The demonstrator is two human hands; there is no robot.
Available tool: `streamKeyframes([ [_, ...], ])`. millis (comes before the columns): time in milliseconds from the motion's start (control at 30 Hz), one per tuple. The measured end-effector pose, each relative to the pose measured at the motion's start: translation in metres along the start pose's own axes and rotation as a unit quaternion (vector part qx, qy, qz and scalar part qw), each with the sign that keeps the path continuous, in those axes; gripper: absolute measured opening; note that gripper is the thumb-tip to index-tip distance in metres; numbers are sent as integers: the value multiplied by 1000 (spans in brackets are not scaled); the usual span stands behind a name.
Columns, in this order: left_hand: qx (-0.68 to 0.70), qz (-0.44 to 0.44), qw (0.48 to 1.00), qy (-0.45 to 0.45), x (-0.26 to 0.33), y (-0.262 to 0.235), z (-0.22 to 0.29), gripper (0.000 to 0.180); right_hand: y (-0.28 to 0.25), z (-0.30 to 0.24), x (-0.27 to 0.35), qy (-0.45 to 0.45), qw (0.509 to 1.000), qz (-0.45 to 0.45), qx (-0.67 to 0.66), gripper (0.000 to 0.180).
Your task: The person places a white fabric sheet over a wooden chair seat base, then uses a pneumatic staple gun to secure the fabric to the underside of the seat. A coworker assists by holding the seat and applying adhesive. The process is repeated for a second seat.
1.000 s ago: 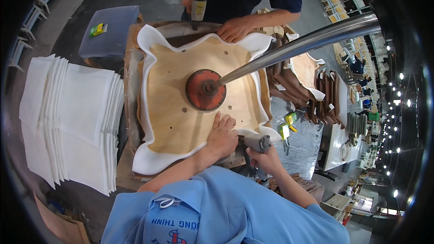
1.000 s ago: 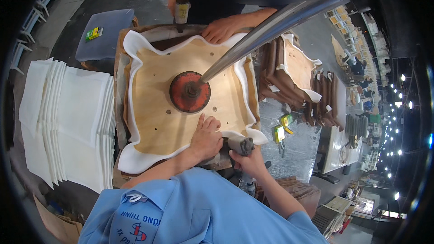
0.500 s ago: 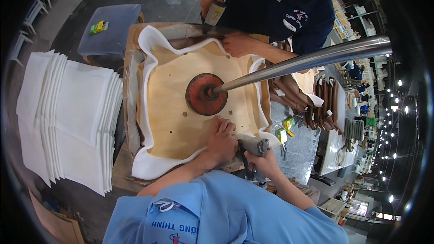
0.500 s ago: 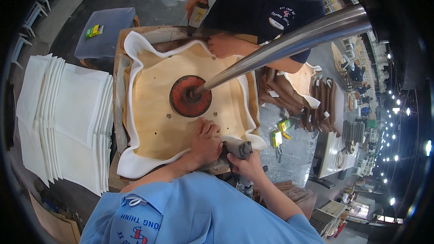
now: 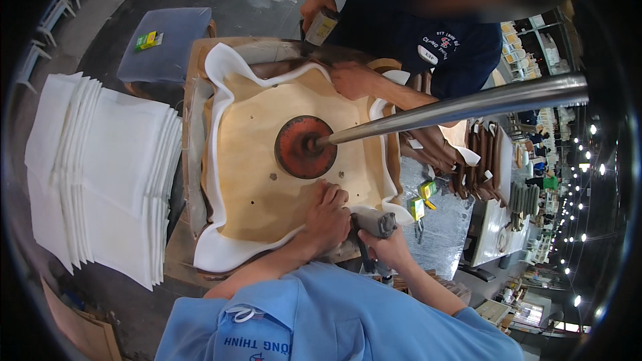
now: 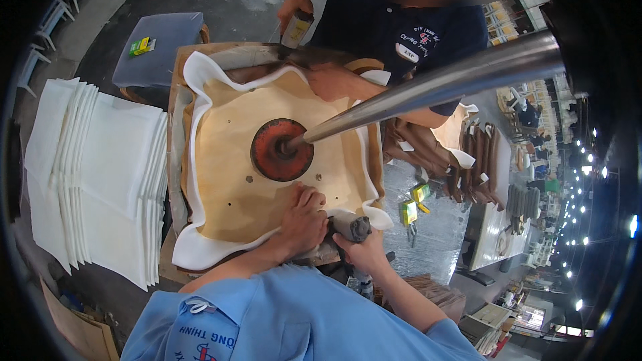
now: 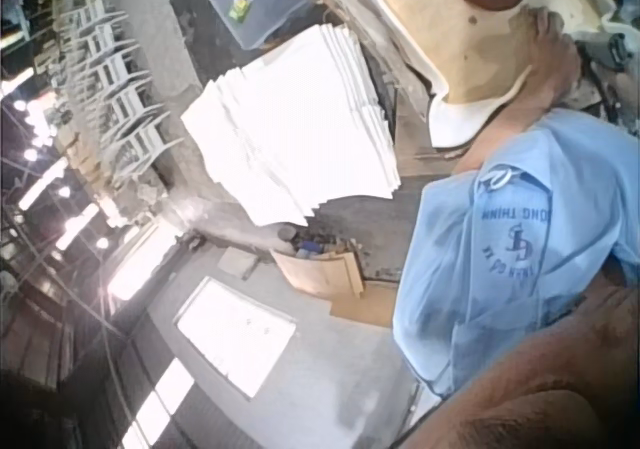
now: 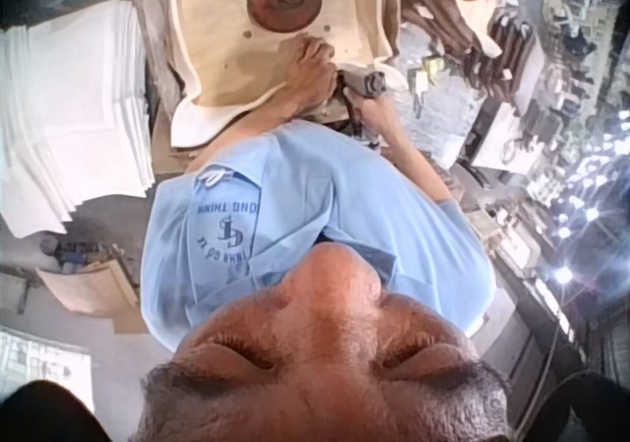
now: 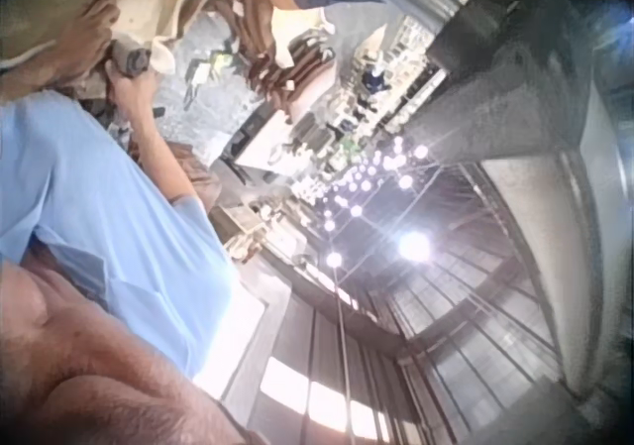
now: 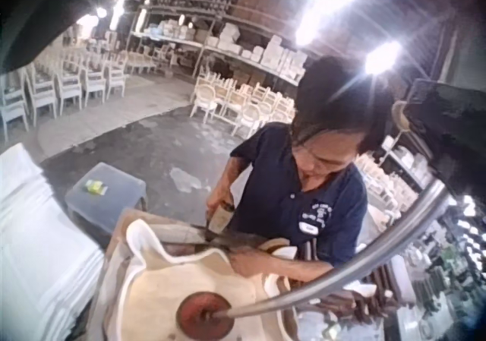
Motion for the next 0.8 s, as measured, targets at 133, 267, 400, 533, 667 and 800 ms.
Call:
streamKeyframes([
  [133,-8,36,999,25,7,3,0,20,5,10,10,12,1000,1,8,35],
  [267,-8,27,999,44,1,-3,5,15,11,34,36,-42,991,68,-109,38],
  [400,-37,25,999,27,-2,-41,35,10,6,66,48,-41,974,128,-184,32],
  [533,205,-71,971,-99,62,-88,69,15,11,83,46,-36,967,158,-197,28],
  [667,226,-254,931,-132,138,-97,77,25,20,90,45,-45,960,183,-209,31],
  [800,133,-157,976,-68,148,-105,57,32,20,90,40,-47,964,177,-194,32],
])
Point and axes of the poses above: each hand's wrist, its own x-axis away from the middle knuckle, its own y-axis out of the palm, z = x × y, the point moved 5 cm from there along -x, towards the middle knuckle, and after that the axes turned 9 degrees about x, right-handed, at the moved point
